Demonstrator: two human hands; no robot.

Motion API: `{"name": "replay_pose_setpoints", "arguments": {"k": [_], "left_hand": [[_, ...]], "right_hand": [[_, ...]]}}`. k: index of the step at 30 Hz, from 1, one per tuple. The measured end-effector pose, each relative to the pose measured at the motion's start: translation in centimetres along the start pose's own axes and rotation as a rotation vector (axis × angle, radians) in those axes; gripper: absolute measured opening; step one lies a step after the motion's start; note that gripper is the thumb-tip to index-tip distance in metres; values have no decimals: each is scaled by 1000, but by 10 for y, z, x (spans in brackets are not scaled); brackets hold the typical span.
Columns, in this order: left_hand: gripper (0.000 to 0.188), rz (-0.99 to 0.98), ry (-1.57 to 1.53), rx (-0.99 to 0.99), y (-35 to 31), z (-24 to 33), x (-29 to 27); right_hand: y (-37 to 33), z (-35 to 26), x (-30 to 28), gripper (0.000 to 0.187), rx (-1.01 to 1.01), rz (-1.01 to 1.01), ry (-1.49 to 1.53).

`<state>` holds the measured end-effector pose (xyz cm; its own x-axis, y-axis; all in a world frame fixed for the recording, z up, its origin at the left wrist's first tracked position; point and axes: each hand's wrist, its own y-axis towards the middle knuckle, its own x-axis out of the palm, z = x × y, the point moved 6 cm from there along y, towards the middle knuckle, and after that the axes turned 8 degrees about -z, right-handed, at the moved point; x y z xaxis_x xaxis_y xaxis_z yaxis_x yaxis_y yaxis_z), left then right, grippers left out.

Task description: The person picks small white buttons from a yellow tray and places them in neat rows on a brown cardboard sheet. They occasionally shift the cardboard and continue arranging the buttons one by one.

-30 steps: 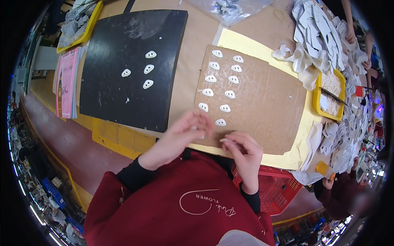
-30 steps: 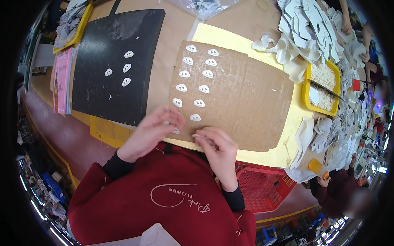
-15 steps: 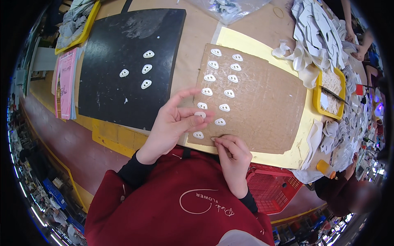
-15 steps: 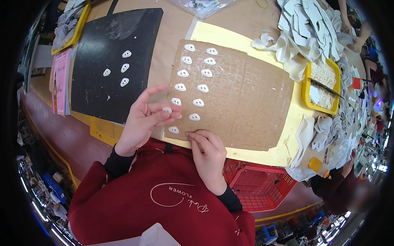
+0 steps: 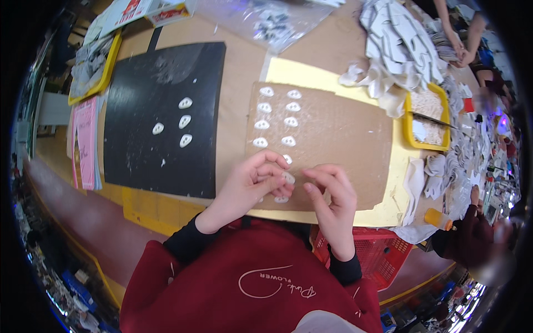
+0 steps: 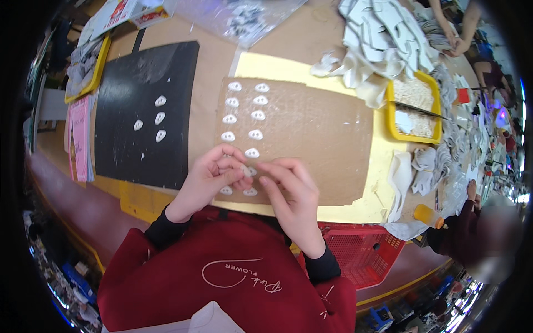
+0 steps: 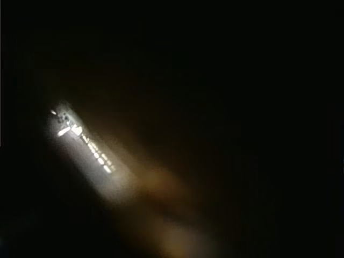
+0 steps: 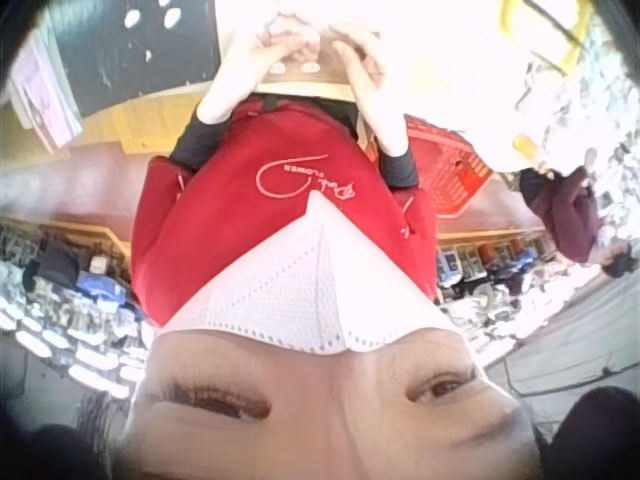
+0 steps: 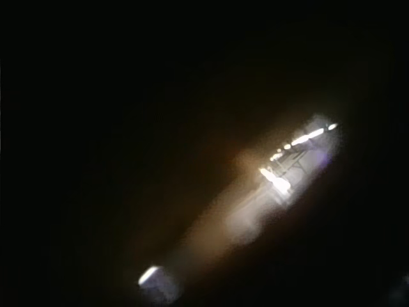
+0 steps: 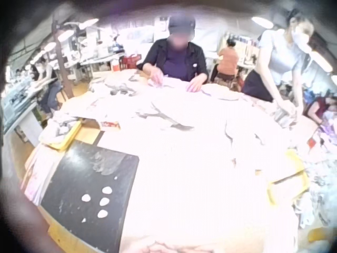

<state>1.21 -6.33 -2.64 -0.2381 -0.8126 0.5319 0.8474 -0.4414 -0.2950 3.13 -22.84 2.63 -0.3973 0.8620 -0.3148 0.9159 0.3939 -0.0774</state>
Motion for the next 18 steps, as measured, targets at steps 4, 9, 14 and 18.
{"name": "replay_pose_setpoints", "arguments": {"k": [4, 9, 14, 18], "left_hand": [[34, -238, -334, -154, 14, -4, 16], [28, -288, -382, -134, 20, 1, 18], [23, -380, -579, -86, 20, -1, 18], [21, -227, -439, -66, 20, 7, 13]], "right_hand": [[14, -7, -4, 19, 1, -198, 142], [26, -12, -9, 15, -90, -348, 246], [44, -28, -7, 12, -105, -462, 257], [67, -21, -19, 12, -165, -281, 91]]}}
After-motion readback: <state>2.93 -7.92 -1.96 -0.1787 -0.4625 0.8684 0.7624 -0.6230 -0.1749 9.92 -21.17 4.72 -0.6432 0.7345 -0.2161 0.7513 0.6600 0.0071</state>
